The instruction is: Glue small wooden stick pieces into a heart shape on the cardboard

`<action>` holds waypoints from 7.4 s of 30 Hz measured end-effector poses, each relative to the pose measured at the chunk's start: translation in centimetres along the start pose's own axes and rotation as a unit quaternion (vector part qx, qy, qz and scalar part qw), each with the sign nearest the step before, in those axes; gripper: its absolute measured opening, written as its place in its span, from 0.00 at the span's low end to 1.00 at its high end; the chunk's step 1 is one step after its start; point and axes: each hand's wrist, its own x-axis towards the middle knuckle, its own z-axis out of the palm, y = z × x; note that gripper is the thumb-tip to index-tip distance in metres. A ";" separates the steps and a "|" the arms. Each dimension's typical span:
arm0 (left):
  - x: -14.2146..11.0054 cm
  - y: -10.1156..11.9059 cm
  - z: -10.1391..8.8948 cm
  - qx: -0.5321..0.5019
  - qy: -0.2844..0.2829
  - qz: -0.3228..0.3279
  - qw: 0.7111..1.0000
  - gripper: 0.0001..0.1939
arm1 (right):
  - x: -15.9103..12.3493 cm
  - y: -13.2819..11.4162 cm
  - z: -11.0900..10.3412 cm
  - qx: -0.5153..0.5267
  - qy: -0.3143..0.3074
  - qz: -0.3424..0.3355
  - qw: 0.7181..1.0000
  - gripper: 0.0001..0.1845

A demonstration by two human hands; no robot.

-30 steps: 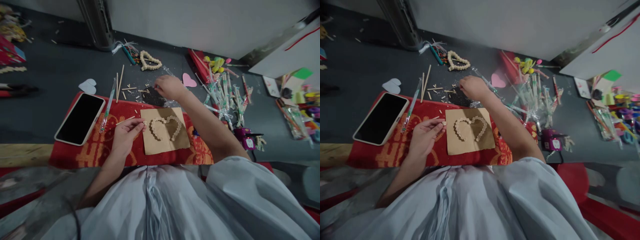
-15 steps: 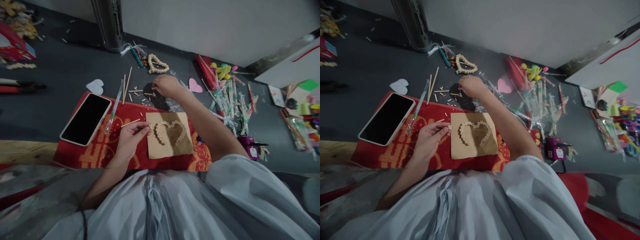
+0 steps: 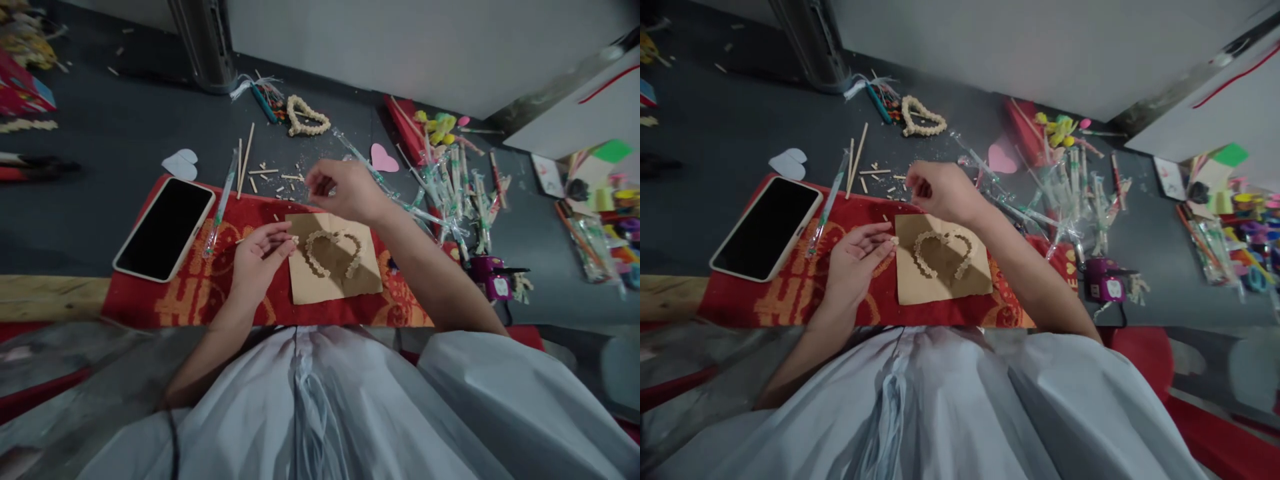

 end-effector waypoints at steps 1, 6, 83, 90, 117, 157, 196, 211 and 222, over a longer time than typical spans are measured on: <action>0.0 -0.1 0.1 0.013 -0.006 0.019 1.000 0.20 | -0.9 -0.9 0.2 0.018 0.008 -0.008 1.000 0.12; 0.1 -0.6 0.4 0.048 -0.032 0.071 0.996 0.21 | -4.4 -4.1 0.9 -0.028 0.037 0.000 0.999 0.14; -0.1 0.7 0.6 -0.099 -0.026 -0.011 0.995 0.19 | -7.5 -5.9 7.1 0.140 0.386 -0.093 0.907 0.05; -0.1 0.5 0.5 -0.090 -0.018 0.017 0.996 0.19 | -7.5 -5.7 6.8 0.124 0.365 -0.097 0.918 0.03; -0.4 0.0 0.7 -0.018 0.012 0.088 0.996 0.14 | -8.1 -5.4 7.3 0.141 0.344 -0.076 0.925 0.05; -0.8 -0.8 -0.2 0.095 -0.005 0.245 0.965 0.07 | -8.3 -5.4 6.6 0.107 0.339 -0.119 0.927 0.03; -6.0 -0.1 -0.6 0.362 -0.137 0.386 0.837 0.06 | -15.2 -8.3 8.2 0.144 0.339 -0.007 0.930 0.02; -6.6 -1.7 0.4 0.378 -0.178 0.337 0.843 0.05 | -18.0 -7.2 9.2 0.195 0.340 0.038 0.919 0.03; -6.1 -2.1 1.0 0.367 -0.175 0.311 0.859 0.05 | -18.5 -6.8 8.4 0.170 0.290 0.053 0.940 0.05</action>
